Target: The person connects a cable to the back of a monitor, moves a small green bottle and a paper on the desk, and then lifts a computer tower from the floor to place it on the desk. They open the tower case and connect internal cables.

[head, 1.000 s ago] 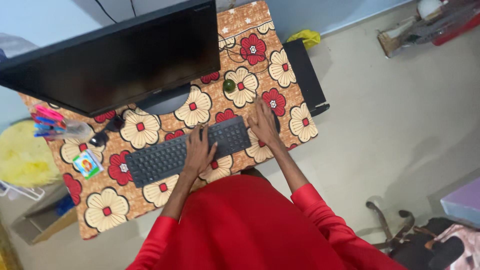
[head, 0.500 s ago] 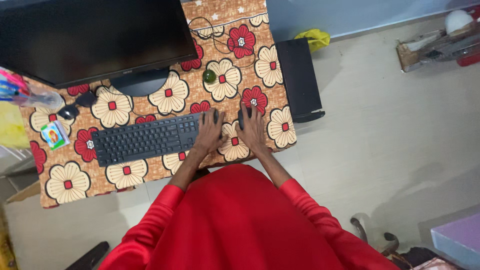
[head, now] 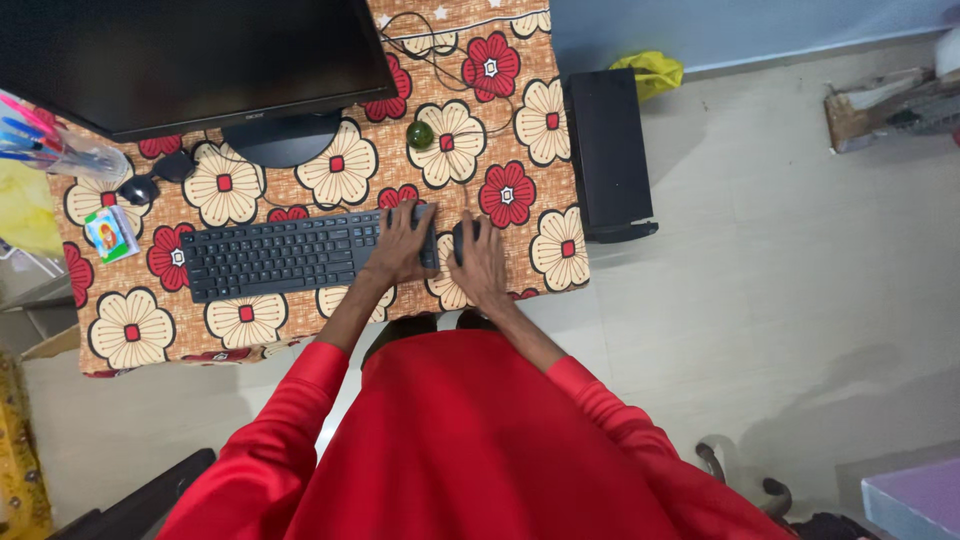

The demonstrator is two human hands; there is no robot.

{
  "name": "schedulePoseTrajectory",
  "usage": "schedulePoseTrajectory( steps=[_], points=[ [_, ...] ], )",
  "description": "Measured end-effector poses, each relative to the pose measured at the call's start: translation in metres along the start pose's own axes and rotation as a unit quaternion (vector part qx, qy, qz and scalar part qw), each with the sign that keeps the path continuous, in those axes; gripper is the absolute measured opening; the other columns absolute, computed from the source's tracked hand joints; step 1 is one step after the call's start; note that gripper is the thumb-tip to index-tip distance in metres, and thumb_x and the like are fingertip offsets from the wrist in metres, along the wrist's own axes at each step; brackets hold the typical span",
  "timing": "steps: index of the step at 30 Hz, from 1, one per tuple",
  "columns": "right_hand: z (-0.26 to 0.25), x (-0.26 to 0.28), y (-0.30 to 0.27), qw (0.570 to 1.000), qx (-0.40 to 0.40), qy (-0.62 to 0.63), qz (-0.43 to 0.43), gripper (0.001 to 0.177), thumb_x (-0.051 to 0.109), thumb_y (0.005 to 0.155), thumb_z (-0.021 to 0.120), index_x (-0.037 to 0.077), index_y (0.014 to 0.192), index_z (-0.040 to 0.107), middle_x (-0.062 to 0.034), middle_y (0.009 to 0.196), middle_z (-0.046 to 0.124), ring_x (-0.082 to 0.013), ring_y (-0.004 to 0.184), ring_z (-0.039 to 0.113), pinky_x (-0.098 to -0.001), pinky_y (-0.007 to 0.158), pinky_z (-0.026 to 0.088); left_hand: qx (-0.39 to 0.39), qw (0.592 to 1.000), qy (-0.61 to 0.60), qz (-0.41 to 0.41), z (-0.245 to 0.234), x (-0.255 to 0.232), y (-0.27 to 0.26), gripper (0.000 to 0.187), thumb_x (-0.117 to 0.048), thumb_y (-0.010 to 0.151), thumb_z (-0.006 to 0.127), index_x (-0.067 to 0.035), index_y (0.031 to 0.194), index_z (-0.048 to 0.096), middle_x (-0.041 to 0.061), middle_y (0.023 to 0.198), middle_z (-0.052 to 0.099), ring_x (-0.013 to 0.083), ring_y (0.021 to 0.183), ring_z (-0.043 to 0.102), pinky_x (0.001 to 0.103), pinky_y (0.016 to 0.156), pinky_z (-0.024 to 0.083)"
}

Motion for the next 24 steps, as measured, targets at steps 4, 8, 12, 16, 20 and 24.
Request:
schedulePoseTrajectory(
  steps=[4, 8, 12, 16, 20, 24],
  points=[
    [-0.004, 0.012, -0.002, 0.999, 0.026, 0.021, -0.013, 0.089, 0.026, 0.075, 0.078, -0.004, 0.149, 0.039, -0.0308, 0.135, 0.045, -0.0450, 0.119, 0.048, -0.0536, 0.100, 0.044, 0.029, 1.000, -0.010, -0.003, -0.003, -0.001, 0.003, 0.133, -0.050, 0.056, 0.094, -0.008, 0.157, 0.019, 0.033, 0.154, 0.024, 0.0481, 0.148, 0.021, 0.067, 0.119, 0.015],
    [-0.023, -0.007, 0.018, 0.999, 0.049, 0.008, 0.009, 0.074, 0.032, 0.074, 0.080, 0.002, 0.135, 0.052, -0.0268, 0.131, 0.049, -0.0421, 0.121, 0.047, -0.0579, 0.098, 0.037, -0.037, 0.998, -0.027, 0.043, -0.017, -0.025, 0.002, 0.111, -0.042, 0.065, 0.090, -0.002, 0.150, 0.032, 0.033, 0.148, 0.032, 0.0502, 0.142, 0.029, 0.064, 0.118, 0.022],
    [-0.044, -0.056, 0.103, 0.996, -0.080, 0.035, -0.020, 0.046, 0.027, 0.083, 0.073, 0.008, 0.123, 0.065, -0.0152, 0.125, 0.061, -0.0376, 0.122, 0.058, -0.0507, 0.105, 0.044, -0.082, 0.984, -0.146, 0.058, -0.018, -0.062, -0.011, 0.079, -0.032, 0.080, 0.079, -0.005, 0.147, 0.047, 0.025, 0.147, 0.042, 0.0446, 0.134, 0.043, 0.054, 0.117, 0.038],
    [-0.017, -0.112, 0.215, 0.996, -0.080, 0.019, 0.033, 0.049, 0.020, 0.082, 0.071, 0.002, 0.126, 0.060, -0.0239, 0.126, 0.057, -0.0448, 0.115, 0.055, -0.0551, 0.096, 0.048, -0.087, 0.990, -0.099, 0.057, -0.009, -0.089, -0.008, 0.073, -0.033, 0.083, 0.077, -0.006, 0.143, 0.047, 0.022, 0.145, 0.043, 0.0416, 0.138, 0.040, 0.054, 0.110, 0.038],
    [0.017, -0.128, 0.261, 0.989, -0.081, 0.075, -0.102, 0.043, 0.017, 0.087, 0.069, 0.001, 0.125, 0.061, -0.0318, 0.115, 0.060, -0.0498, 0.103, 0.059, -0.0562, 0.085, 0.051, -0.091, 0.994, -0.052, 0.026, 0.002, -0.093, -0.006, 0.070, -0.032, 0.081, 0.079, -0.006, 0.139, 0.050, 0.019, 0.146, 0.044, 0.0401, 0.140, 0.039, 0.051, 0.109, 0.040],
    [0.049, -0.125, 0.307, 0.999, 0.000, 0.014, -0.038, 0.013, 0.017, 0.093, 0.066, 0.013, 0.103, 0.072, -0.0222, 0.099, 0.071, -0.0433, 0.095, 0.069, -0.0542, 0.083, 0.056, -0.123, 0.989, -0.083, 0.014, 0.006, -0.090, -0.013, 0.067, -0.028, 0.080, 0.081, -0.007, 0.137, 0.053, 0.018, 0.147, 0.045, 0.0380, 0.141, 0.039, 0.048, 0.113, 0.040]
  ],
)
Point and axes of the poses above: each hand's wrist, its own y-axis towards the middle knuckle, its own z-axis out of the palm, x = y × z, the point moved 6 cm from there along y, towards the middle knuckle
